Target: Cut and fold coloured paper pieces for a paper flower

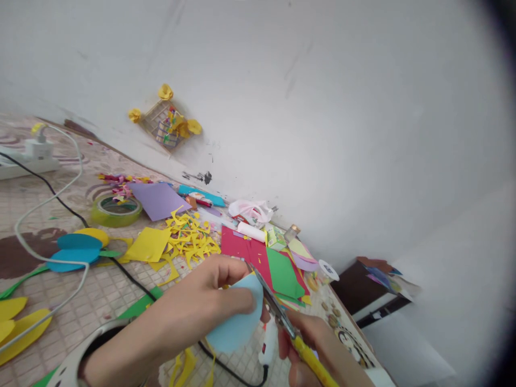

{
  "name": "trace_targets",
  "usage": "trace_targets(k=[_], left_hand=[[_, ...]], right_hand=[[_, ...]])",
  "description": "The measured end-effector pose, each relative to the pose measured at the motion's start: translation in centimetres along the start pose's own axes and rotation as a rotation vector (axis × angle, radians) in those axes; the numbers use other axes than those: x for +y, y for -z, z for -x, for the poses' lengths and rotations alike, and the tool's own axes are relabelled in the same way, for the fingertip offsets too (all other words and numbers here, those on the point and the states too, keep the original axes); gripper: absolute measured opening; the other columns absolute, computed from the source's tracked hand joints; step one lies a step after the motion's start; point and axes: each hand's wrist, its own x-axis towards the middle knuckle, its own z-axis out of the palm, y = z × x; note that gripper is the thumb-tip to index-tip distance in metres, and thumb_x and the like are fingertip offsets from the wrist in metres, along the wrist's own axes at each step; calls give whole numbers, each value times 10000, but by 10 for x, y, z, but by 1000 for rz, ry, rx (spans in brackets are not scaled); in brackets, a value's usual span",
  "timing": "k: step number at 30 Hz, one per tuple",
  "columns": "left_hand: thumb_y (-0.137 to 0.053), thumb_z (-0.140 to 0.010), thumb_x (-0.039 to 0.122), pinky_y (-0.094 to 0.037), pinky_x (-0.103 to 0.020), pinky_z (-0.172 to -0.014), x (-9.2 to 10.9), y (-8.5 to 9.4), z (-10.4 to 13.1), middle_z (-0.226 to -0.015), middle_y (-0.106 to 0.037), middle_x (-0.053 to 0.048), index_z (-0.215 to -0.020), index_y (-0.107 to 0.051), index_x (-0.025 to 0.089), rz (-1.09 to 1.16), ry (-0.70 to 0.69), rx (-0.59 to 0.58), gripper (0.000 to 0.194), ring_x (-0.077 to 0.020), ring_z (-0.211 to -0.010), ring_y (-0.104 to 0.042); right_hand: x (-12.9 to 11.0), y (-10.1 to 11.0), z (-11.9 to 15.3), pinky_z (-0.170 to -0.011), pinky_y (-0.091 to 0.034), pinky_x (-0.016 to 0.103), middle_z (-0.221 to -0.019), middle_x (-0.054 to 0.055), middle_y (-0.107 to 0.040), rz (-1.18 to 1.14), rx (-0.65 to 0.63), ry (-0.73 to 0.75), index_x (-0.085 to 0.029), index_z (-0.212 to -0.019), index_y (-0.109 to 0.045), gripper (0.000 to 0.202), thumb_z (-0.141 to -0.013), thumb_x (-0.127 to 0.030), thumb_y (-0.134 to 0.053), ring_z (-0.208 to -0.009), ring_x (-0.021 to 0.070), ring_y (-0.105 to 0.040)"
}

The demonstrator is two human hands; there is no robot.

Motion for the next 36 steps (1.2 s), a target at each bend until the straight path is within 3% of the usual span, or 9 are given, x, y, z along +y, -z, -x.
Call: trace_targets(k=[7,15,20,25,30,33,36], left_hand=[[-586,-743,285,-291,-208,-491,-1,1,0,-612,-529,29,-719,-696,163,-13,-8,-9,166,-93,-529,-415],[-600,-742,284,-317,-202,-498,-3,1,0,-624,-550,25,-711,-689,157,-1,-29,-27,158,-93,-540,-444],[-607,-717,279,-308,-192,-454,-2,-2,-3,-567,-543,34,-690,-689,152,36,-8,-59,153,-81,-487,-432],[-614,-712,261,-301,-195,-443,-5,-6,-3,-572,-570,27,-674,-693,150,32,3,-68,142,-77,-479,-439],[-629,-721,288,-321,-201,-464,-8,-6,-4,-610,-588,14,-693,-702,149,67,17,-79,160,-88,-518,-467],[-634,-710,298,-319,-203,-472,-7,-7,-4,-590,-573,19,-699,-699,146,88,14,-70,166,-85,-506,-456],[-629,-703,298,-320,-203,-491,-7,-10,-4,-628,-594,10,-709,-695,146,122,-10,-54,166,-85,-526,-462]], right_hand=[[-3,5,-2,-408,-279,229,-549,-29,-417,-9,-54,-56,-208,-672,-500,599,-680,-804,-559,-502,119,-410],[-20,12,2,-465,-330,233,-588,-26,-413,-28,-89,-80,-215,-701,-462,616,-662,-826,-531,-548,133,-409],[-18,21,7,-508,-338,236,-661,-4,-474,30,-76,-94,-203,-720,-484,634,-666,-834,-514,-604,141,-422],[-17,38,13,-528,-296,254,-691,-3,-481,105,-209,-165,-194,-759,-512,684,-637,-866,-488,-613,143,-395],[-19,43,17,-540,-299,258,-706,0,-480,149,-204,-230,-195,-784,-519,626,-661,-808,-528,-626,149,-398],[-19,41,17,-554,-318,258,-707,-1,-483,110,-189,-201,-197,-781,-533,693,-631,-872,-485,-624,145,-394],[-17,36,14,-568,-340,261,-711,-1,-490,13,-180,-195,-190,-778,-563,840,-511,-974,-418,-619,141,-395]])
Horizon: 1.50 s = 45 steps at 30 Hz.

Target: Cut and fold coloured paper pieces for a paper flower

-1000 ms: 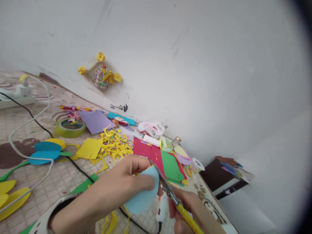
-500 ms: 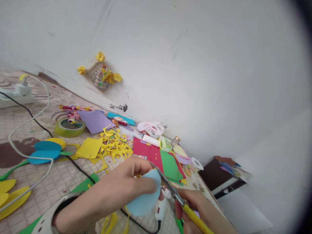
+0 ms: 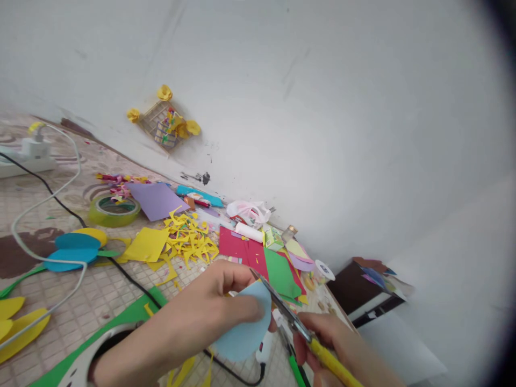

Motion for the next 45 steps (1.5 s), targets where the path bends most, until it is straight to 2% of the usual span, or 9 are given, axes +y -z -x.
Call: trace_targets(k=[3,9,13,19,25,29,32,38,45], left_hand=[[-617,-705,306,-323,-212,-509,0,-3,1,-646,-604,2,-733,-700,148,24,-13,0,181,-92,-543,-455],[-617,-685,302,-324,-211,-496,-1,-6,1,-661,-625,-6,-768,-697,154,36,37,26,187,-95,-538,-467],[-616,-695,288,-329,-202,-493,-1,-6,2,-665,-624,-5,-771,-699,156,40,36,11,173,-92,-539,-477],[-607,-713,289,-321,-196,-478,-1,-6,3,-657,-624,-2,-768,-703,156,23,39,15,173,-83,-517,-471],[-625,-702,288,-327,-195,-471,2,-6,3,-660,-629,3,-713,-687,164,47,50,19,138,-79,-506,-468],[-627,-708,281,-311,-195,-461,2,-5,3,-634,-613,13,-704,-686,164,46,49,10,131,-75,-494,-455],[-631,-718,281,-311,-192,-463,1,-5,4,-621,-598,18,-707,-685,159,47,40,-6,134,-72,-493,-453],[-632,-702,262,-331,-188,-466,0,-3,4,-649,-621,8,-712,-686,157,26,53,6,119,-78,-507,-469],[-590,-717,253,-328,-177,-432,1,-1,4,-572,-575,17,-691,-695,143,-34,75,-64,154,-70,-455,-450]], right_hand=[[10,-6,-6,-552,-356,254,-734,5,-517,-41,42,34,-189,-814,-618,852,-492,-963,-467,-611,137,-404],[31,-7,-12,-525,-384,226,-714,0,-517,12,13,94,-197,-847,-653,584,-621,-735,-680,-602,134,-421],[24,-6,-7,-561,-412,245,-777,27,-546,-2,83,122,-187,-859,-656,688,-597,-822,-615,-637,150,-445],[10,-7,-1,-571,-403,272,-759,56,-610,22,104,100,-179,-841,-659,885,-574,-968,-360,-642,175,-481],[11,-5,2,-602,-460,276,-835,82,-666,95,136,126,-189,-981,-655,699,-677,-810,-557,-690,206,-548],[4,-5,3,-659,-466,298,-898,96,-660,120,113,109,-187,-1002,-635,682,-729,-798,-503,-757,224,-556],[1,-5,2,-665,-448,313,-833,76,-623,104,109,122,-193,-896,-622,731,-666,-866,-451,-738,223,-517],[-1,0,-5,-555,-370,248,-745,16,-562,24,15,-7,-200,-770,-585,572,-593,-738,-670,-667,168,-468],[-21,22,3,-496,-288,255,-632,-5,-487,136,-94,0,-164,-786,-626,929,-455,-1000,-394,-555,130,-370]])
